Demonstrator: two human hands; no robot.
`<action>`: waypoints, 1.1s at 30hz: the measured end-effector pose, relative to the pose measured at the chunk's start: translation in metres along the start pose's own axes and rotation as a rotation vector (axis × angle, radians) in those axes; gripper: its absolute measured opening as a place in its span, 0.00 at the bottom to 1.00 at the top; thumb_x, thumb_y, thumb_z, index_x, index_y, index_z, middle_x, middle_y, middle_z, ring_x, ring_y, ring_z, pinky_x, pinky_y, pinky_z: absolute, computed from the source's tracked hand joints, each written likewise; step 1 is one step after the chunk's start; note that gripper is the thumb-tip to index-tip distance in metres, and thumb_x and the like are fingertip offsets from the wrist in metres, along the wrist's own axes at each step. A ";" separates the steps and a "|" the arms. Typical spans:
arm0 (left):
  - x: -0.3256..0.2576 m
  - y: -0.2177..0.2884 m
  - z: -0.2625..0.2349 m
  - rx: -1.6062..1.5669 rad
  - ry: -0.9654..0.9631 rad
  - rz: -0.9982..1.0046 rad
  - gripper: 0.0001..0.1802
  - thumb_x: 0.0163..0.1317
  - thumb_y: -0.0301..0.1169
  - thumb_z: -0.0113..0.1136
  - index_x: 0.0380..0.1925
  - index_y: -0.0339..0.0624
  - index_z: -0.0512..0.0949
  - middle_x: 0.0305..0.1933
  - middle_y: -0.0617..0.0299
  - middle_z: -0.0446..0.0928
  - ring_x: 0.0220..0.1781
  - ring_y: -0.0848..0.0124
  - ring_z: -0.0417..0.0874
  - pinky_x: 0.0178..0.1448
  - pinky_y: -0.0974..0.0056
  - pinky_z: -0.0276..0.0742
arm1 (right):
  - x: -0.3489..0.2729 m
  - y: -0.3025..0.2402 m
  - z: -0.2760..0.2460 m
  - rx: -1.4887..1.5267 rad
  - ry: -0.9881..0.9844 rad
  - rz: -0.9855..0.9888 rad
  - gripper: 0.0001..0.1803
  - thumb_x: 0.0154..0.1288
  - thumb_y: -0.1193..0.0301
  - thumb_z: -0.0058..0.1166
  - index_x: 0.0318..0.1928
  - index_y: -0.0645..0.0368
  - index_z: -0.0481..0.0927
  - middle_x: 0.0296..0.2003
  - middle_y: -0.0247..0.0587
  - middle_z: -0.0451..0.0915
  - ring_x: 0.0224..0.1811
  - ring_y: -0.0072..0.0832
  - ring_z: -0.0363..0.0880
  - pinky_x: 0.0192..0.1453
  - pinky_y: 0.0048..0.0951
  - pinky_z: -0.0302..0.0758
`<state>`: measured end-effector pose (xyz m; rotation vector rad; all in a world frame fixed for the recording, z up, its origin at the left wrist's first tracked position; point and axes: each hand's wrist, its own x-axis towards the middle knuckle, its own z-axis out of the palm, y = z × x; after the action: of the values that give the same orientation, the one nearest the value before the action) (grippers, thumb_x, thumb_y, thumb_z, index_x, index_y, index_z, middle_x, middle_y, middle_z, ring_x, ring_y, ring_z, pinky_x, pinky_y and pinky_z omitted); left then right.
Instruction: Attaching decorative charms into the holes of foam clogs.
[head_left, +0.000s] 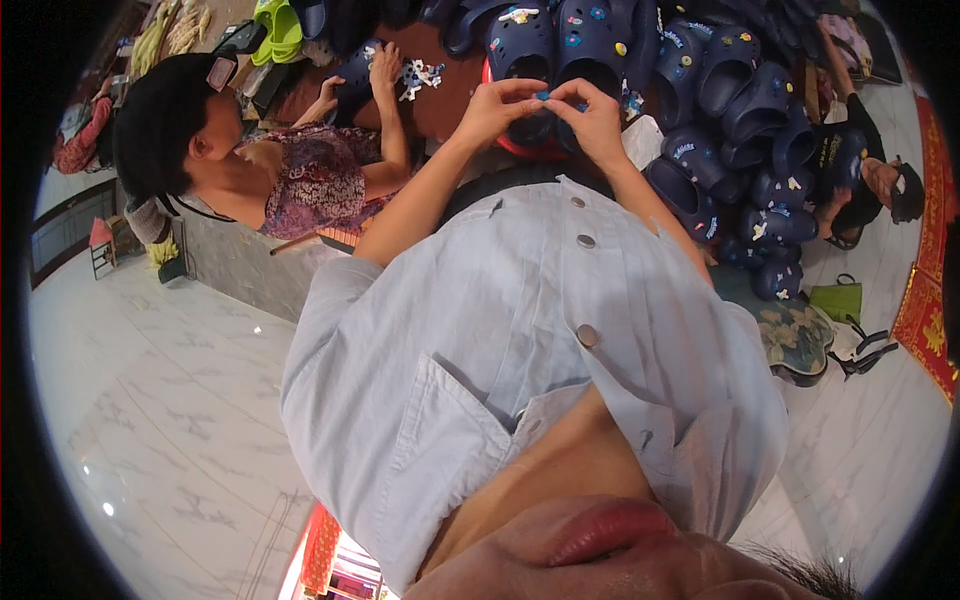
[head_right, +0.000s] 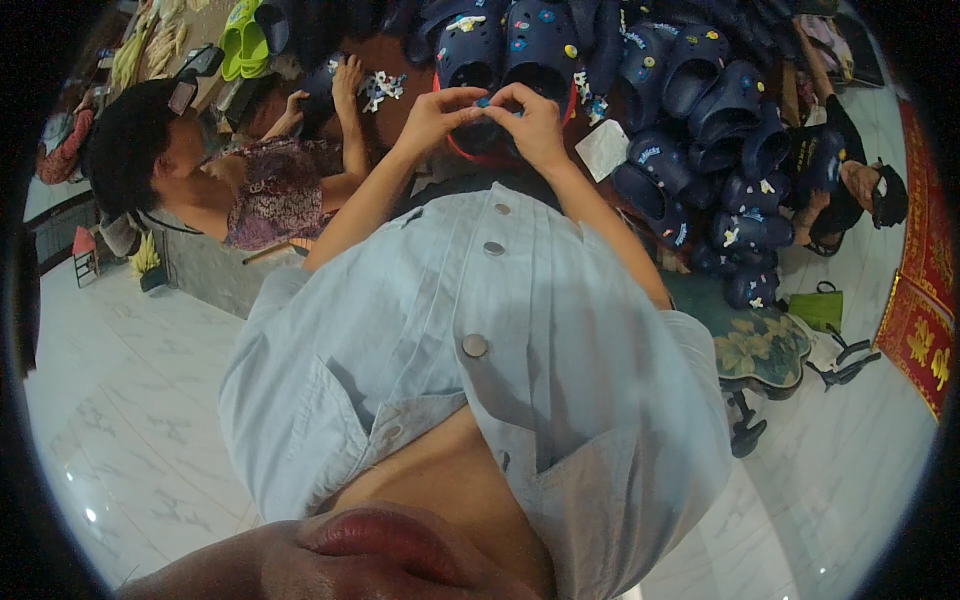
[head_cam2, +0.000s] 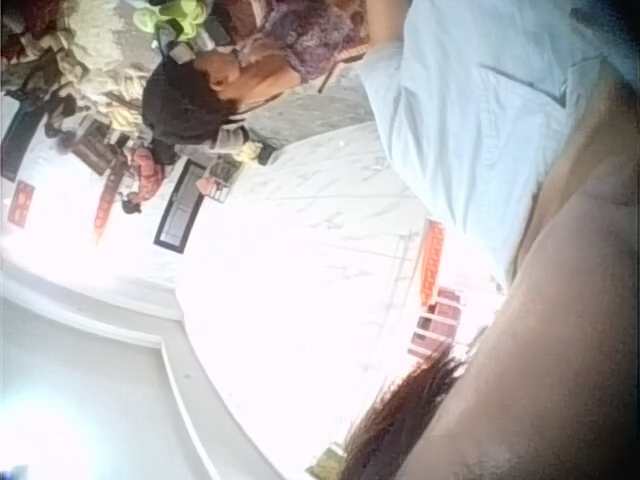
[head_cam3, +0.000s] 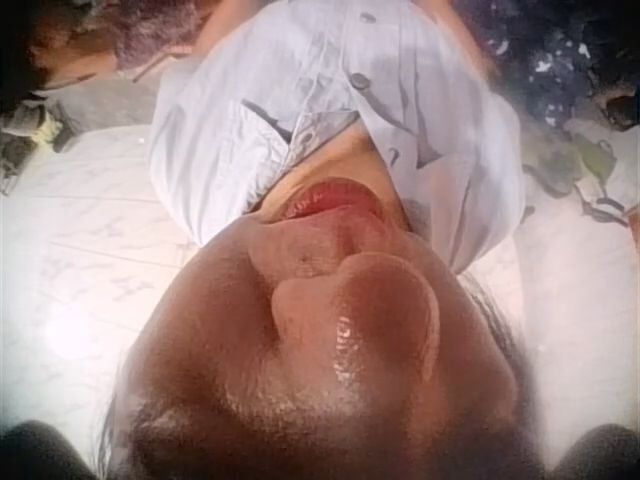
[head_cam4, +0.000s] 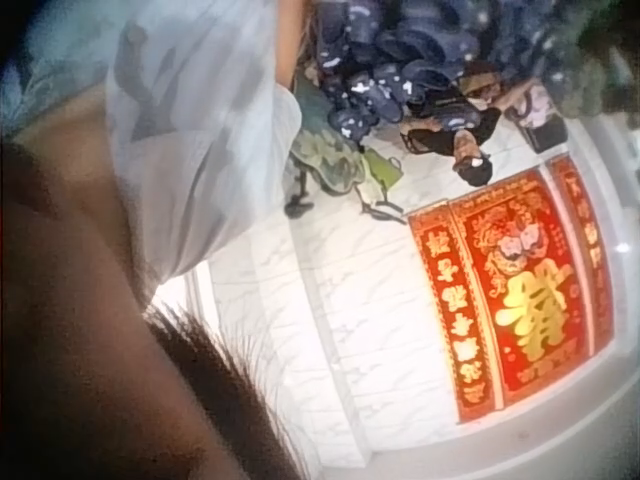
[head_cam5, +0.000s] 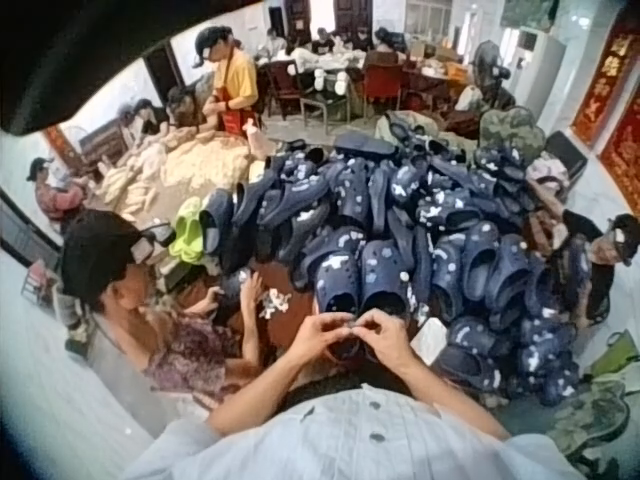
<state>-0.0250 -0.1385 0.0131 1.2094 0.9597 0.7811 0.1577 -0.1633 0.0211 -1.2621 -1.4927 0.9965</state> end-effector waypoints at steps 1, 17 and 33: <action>-0.001 0.001 -0.001 0.021 0.015 -0.026 0.17 0.58 0.28 0.64 0.47 0.34 0.78 0.40 0.60 0.81 0.39 0.77 0.79 0.45 0.72 0.75 | 0.001 0.001 0.000 -0.016 -0.017 -0.014 0.08 0.55 0.71 0.62 0.32 0.61 0.80 0.27 0.34 0.81 0.30 0.19 0.78 0.35 0.24 0.71; 0.089 0.015 -0.049 0.365 0.341 0.282 0.12 0.55 0.31 0.66 0.37 0.36 0.83 0.35 0.60 0.83 0.36 0.76 0.82 0.42 0.70 0.76 | 0.007 0.039 0.016 -0.876 -0.160 -0.253 0.15 0.59 0.60 0.54 0.47 0.44 0.79 0.35 0.43 0.71 0.42 0.40 0.73 0.43 0.42 0.71; 0.130 0.002 -0.039 0.973 0.081 0.721 0.10 0.51 0.29 0.63 0.34 0.40 0.82 0.37 0.53 0.81 0.40 0.56 0.81 0.47 0.58 0.76 | 0.002 0.050 0.020 -0.842 0.008 -0.350 0.11 0.53 0.65 0.57 0.40 0.45 0.80 0.30 0.40 0.71 0.35 0.39 0.75 0.37 0.39 0.70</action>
<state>-0.0075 -0.0067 -0.0118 2.4713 0.9971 0.9417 0.1509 -0.1540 -0.0314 -1.4656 -2.1338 0.1012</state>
